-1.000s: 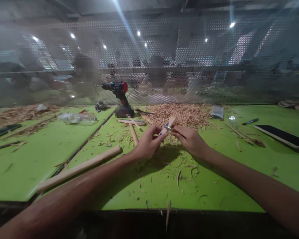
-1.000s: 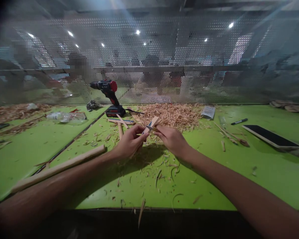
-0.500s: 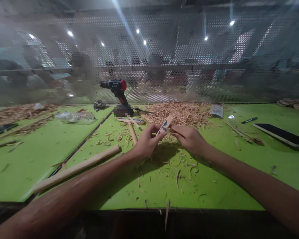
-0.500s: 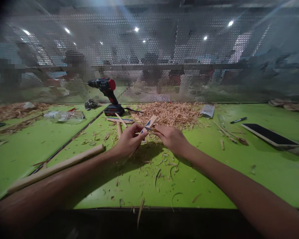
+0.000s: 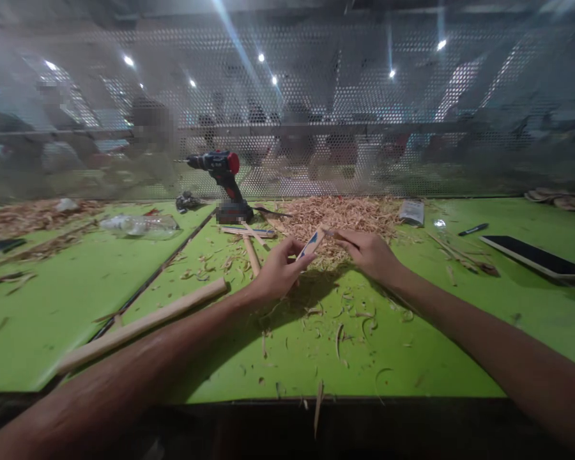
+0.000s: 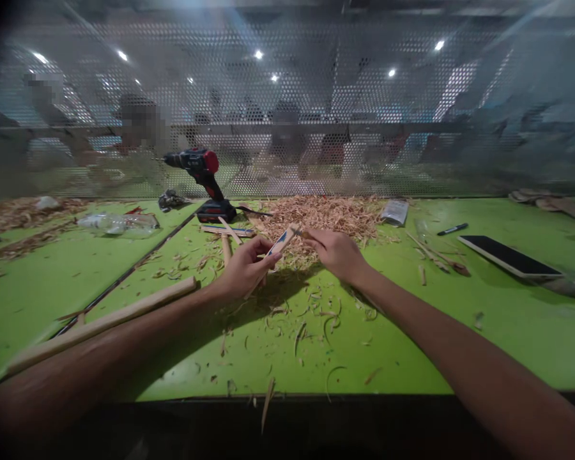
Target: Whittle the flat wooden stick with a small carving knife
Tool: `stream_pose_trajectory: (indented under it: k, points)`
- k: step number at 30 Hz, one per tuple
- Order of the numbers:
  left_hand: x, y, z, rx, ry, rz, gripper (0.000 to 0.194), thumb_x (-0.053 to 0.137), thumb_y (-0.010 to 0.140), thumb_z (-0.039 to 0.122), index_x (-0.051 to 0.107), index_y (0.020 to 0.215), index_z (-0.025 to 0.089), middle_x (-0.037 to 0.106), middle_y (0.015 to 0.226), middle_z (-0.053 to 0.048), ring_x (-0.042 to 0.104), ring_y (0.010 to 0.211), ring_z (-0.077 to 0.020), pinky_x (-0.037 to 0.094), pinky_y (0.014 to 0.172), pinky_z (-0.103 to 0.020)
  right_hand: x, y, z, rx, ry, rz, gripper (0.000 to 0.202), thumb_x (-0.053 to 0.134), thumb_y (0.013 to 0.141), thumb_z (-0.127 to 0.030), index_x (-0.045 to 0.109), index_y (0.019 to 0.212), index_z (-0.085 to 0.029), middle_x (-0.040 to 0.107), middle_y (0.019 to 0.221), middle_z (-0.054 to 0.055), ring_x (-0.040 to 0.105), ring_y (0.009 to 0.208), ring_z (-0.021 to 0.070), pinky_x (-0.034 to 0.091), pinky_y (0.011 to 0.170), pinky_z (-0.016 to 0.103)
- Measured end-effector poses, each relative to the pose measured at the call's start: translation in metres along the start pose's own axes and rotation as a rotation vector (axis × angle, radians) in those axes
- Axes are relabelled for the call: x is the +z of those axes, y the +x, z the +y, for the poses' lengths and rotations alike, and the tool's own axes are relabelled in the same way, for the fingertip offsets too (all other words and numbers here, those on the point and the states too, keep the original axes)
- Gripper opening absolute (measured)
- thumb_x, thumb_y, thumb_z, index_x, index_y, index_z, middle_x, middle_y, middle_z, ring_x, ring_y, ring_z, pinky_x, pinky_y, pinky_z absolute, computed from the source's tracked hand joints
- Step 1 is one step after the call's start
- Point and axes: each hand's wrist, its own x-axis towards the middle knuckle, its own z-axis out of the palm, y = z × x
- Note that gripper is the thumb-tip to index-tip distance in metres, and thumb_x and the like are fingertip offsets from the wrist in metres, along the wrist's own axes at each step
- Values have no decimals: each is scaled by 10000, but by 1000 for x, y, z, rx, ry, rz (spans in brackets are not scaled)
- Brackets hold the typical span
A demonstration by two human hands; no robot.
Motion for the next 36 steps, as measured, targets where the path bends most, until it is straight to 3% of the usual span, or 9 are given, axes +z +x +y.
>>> stream_pose_trajectory:
  k: [3, 6, 11, 15, 21, 31, 36]
  points:
    - [2, -3, 1, -2, -30, -31, 420, 809, 845, 524, 559, 926, 196, 580, 748, 67, 476, 440, -47, 411, 367, -193, -12, 7, 20, 116, -9, 124, 426, 529, 1040, -437, 807, 1273, -215, 820, 890, 113, 707, 696, 273, 563, 671, 418]
    - [4, -3, 4, -8, -55, -22, 424, 804, 849, 531, 561, 924, 191, 613, 765, 60, 481, 425, -40, 404, 361, -189, -20, 11, 24, 140, -17, 217, 375, 574, 1018, -417, 830, 1200, -213, 822, 957, 120, 726, 794, 290, 566, 755, 436]
    - [0, 2, 5, -44, -64, 48, 488, 805, 819, 600, 547, 908, 195, 614, 703, 70, 497, 377, -57, 393, 341, -200, -7, 2, -13, 96, 95, 14, 412, 553, 1051, -456, 803, 1271, -212, 810, 926, 122, 678, 684, 257, 535, 630, 394]
    - [-2, 2, 7, -28, -76, 45, 497, 788, 825, 626, 556, 908, 194, 612, 680, 70, 504, 398, -61, 419, 363, -200, 9, -7, -34, -49, 99, -83, 425, 508, 1081, -479, 826, 1190, -219, 821, 967, 119, 699, 714, 253, 554, 660, 397]
    - [0, -2, 10, -60, -98, -11, 476, 777, 843, 613, 593, 919, 181, 641, 709, 48, 507, 422, -55, 437, 386, -199, 22, -13, -36, -186, 24, -71, 392, 498, 1097, -438, 783, 1304, -265, 835, 1085, 87, 753, 803, 249, 590, 722, 389]
    - [0, -2, 10, -53, -145, -34, 395, 764, 892, 540, 589, 883, 185, 605, 668, 54, 490, 414, -55, 411, 379, -199, 15, -14, -38, -148, -160, -18, 422, 452, 1100, -487, 810, 1193, -285, 831, 989, 93, 730, 757, 263, 532, 641, 370]
    - [0, -2, 12, -71, -159, -57, 379, 739, 921, 525, 598, 883, 175, 615, 695, 43, 496, 403, -46, 376, 366, -189, 15, -11, -34, -132, -138, -21, 461, 433, 1096, -520, 808, 1187, -267, 824, 962, 106, 685, 697, 244, 496, 600, 365]
